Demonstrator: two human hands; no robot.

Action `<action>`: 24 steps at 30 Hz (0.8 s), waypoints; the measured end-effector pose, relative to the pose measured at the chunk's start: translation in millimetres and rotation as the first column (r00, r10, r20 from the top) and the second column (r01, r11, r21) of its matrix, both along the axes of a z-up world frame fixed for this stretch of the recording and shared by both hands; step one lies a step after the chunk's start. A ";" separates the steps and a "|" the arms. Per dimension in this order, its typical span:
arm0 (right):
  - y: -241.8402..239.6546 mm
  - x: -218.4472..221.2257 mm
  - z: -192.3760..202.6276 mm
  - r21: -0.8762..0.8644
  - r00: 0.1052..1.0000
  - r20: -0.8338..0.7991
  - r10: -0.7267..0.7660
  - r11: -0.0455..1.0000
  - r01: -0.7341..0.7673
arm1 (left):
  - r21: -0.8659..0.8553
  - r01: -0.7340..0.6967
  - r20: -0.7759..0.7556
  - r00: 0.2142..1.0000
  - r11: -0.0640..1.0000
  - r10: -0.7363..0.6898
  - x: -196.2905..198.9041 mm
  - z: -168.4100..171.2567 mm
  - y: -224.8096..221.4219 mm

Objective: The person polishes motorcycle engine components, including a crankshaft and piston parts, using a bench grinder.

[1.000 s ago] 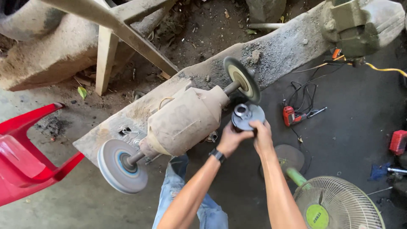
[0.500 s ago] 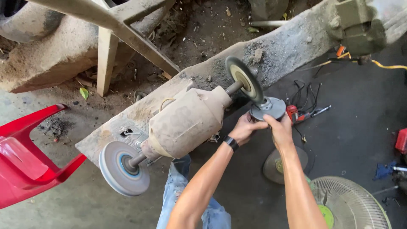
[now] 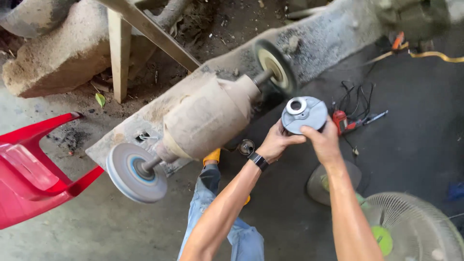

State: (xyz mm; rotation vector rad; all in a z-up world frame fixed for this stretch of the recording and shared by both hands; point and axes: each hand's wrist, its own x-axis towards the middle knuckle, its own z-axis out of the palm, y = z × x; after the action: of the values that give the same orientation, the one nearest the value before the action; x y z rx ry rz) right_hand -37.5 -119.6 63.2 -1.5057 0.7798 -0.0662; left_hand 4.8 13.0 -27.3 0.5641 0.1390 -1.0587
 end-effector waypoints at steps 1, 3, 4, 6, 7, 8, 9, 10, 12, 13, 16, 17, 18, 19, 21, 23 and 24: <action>-0.9 -17.4 11.2 0.002 1.000 0.007 -0.015 1.000 0.015 | 0.002 0.015 0.007 1.000 1.000 -0.015 -2.2 22.5 6.1; 2.6 -60.7 36.0 0.246 0.979 0.066 -0.190 0.954 0.169 | 0.030 0.125 0.188 0.974 0.992 -0.128 -13.6 71.7 21.7; 8.0 -98.7 38.0 0.247 0.974 0.081 -0.211 0.951 0.186 | 0.031 0.146 0.204 0.968 0.989 -0.149 -24.3 92.9 41.3; 18.4 -174.4 41.6 0.595 0.890 0.225 -0.396 0.779 0.196 | 0.119 0.334 0.457 0.818 0.935 -0.351 -45.2 136.7 76.8; 32.0 -188.0 57.2 0.595 0.877 0.245 -0.413 0.779 0.201 | 0.120 0.352 0.474 0.801 0.928 -0.365 -67.0 130.2 93.8; 46.2 -204.6 70.8 0.407 0.966 0.144 -0.216 0.903 0.141 | 0.177 0.415 0.362 0.816 0.893 -0.451 -90.4 120.9 111.2; 59.8 -220.9 81.4 0.214 0.999 -0.009 -0.035 0.976 0.037 | 0.227 0.479 0.242 0.816 0.848 -0.526 -112.5 108.0 128.1; 70.6 -256.0 53.2 0.217 0.998 -0.006 -0.058 0.974 0.058 | 0.232 0.498 0.242 0.803 0.836 -0.545 -143.0 81.6 142.6; 90.8 -319.7 -12.5 0.361 0.918 -0.369 -0.143 0.889 0.283 | 0.546 0.385 0.297 0.742 0.745 -0.601 -196.8 19.4 170.1; 100.9 -351.0 -43.9 0.363 0.918 -0.362 -0.163 0.882 0.300 | 0.548 0.397 0.302 0.727 0.736 -0.617 -228.0 -18.6 187.0; 123.8 -415.3 -153.5 0.514 0.899 -0.404 -0.169 0.771 0.376 | 0.845 0.203 0.372 0.444 0.496 -0.815 -287.9 -145.1 224.1; 132.5 -429.6 -190.7 0.543 0.882 -0.437 -0.175 0.730 0.414 | 0.880 0.194 0.336 0.389 0.434 -0.857 -300.2 -185.3 233.7; 138.5 -440.6 -231.6 0.567 0.866 -0.468 -0.177 0.691 0.448 | 0.909 0.178 0.302 0.338 0.376 -0.891 -310.0 -230.1 240.9; 139.9 -446.6 -276.2 0.567 0.867 -0.460 -0.193 0.687 0.454 | 0.909 0.177 0.310 0.321 0.378 -0.895 -313.2 -281.1 239.7; 144.6 -457.5 -368.2 0.498 0.838 -0.531 -0.126 0.753 0.429 | 0.955 -0.137 0.295 0.399 0.262 -0.868 -319.0 -386.4 239.2; 131.1 -454.7 -452.7 0.370 0.825 -0.555 -0.104 0.858 0.357 | 0.893 -0.293 0.444 0.445 0.342 -0.778 -316.4 -453.0 221.9; 121.0 -449.6 -491.7 0.228 0.806 -0.584 -0.093 0.935 0.272 | 0.801 -0.443 0.588 0.460 0.402 -0.665 -310.2 -483.8 208.6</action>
State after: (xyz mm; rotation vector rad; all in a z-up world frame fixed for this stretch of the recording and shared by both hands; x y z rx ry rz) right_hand -487.1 1.4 -428.5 -1.1494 1.3542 0.3626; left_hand -305.4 221.5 -511.1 2.2357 -0.3355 -0.5761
